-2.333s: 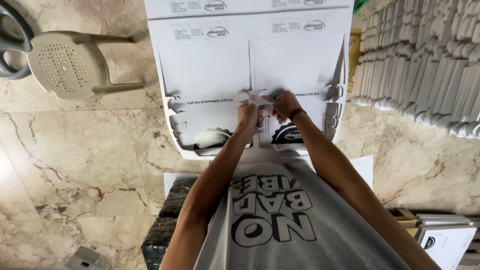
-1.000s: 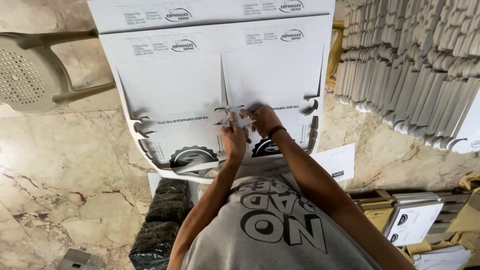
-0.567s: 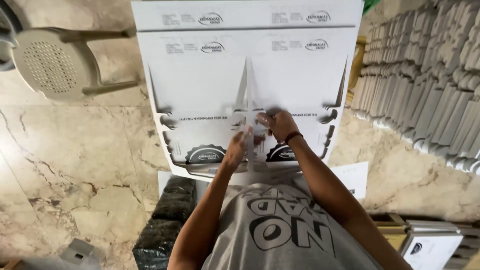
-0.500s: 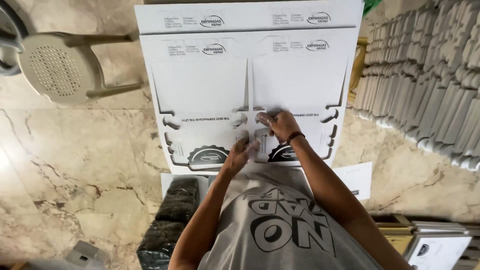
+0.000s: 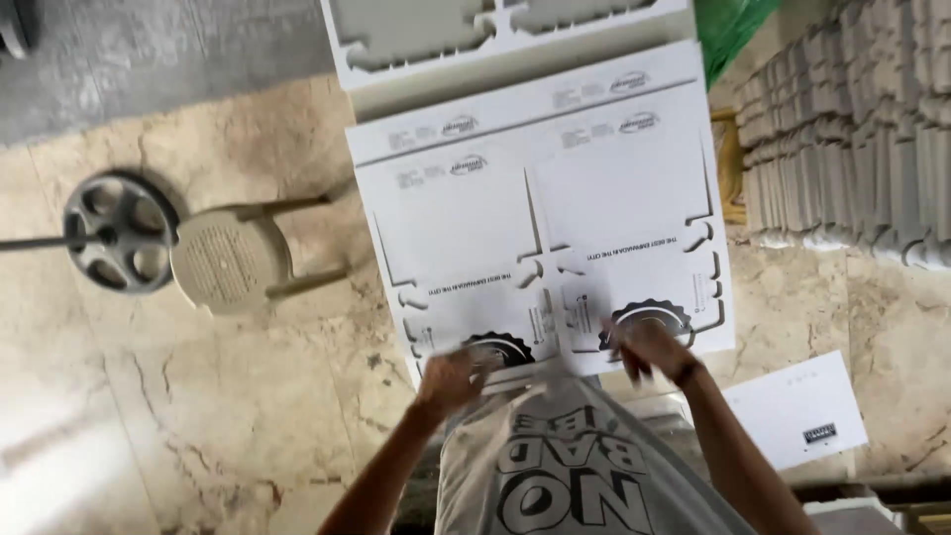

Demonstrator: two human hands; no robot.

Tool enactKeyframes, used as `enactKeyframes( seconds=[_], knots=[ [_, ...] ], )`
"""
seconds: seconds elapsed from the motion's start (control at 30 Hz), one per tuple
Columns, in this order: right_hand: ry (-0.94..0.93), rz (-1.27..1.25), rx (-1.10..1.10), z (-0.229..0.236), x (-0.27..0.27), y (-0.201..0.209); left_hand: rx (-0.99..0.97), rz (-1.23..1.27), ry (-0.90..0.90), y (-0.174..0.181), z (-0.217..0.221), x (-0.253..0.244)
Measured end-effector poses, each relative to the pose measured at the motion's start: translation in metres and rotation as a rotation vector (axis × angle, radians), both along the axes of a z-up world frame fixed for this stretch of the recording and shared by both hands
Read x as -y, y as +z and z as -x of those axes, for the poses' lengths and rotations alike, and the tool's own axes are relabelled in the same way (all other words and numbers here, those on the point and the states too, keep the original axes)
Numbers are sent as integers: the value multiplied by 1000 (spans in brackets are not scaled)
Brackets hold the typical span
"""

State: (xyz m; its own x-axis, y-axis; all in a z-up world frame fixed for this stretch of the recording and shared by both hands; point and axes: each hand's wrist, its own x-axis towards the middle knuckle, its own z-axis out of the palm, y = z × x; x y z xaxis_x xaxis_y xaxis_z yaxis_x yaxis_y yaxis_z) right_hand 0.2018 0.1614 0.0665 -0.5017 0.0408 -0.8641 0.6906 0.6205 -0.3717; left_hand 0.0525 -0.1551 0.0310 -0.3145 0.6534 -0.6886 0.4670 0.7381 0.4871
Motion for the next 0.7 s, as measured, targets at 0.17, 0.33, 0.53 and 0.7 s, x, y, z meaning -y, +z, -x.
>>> enactKeyframes(
  seconds=[0.17,0.33,0.53,0.7],
  knots=[
    [-1282,372,323,-125,86,-78,-760,-746,32,-31,145,-127],
    [-2013,608,-56,-48,160,-79,-657,-633,1,-75,202,-237],
    [-2242,652,-93,-39,180,-59,-370,-338,32,-22,212,-263],
    [-2305,675,-33,-72,199,-89,-149,-242,-88,-40,186,-275]
  ],
)
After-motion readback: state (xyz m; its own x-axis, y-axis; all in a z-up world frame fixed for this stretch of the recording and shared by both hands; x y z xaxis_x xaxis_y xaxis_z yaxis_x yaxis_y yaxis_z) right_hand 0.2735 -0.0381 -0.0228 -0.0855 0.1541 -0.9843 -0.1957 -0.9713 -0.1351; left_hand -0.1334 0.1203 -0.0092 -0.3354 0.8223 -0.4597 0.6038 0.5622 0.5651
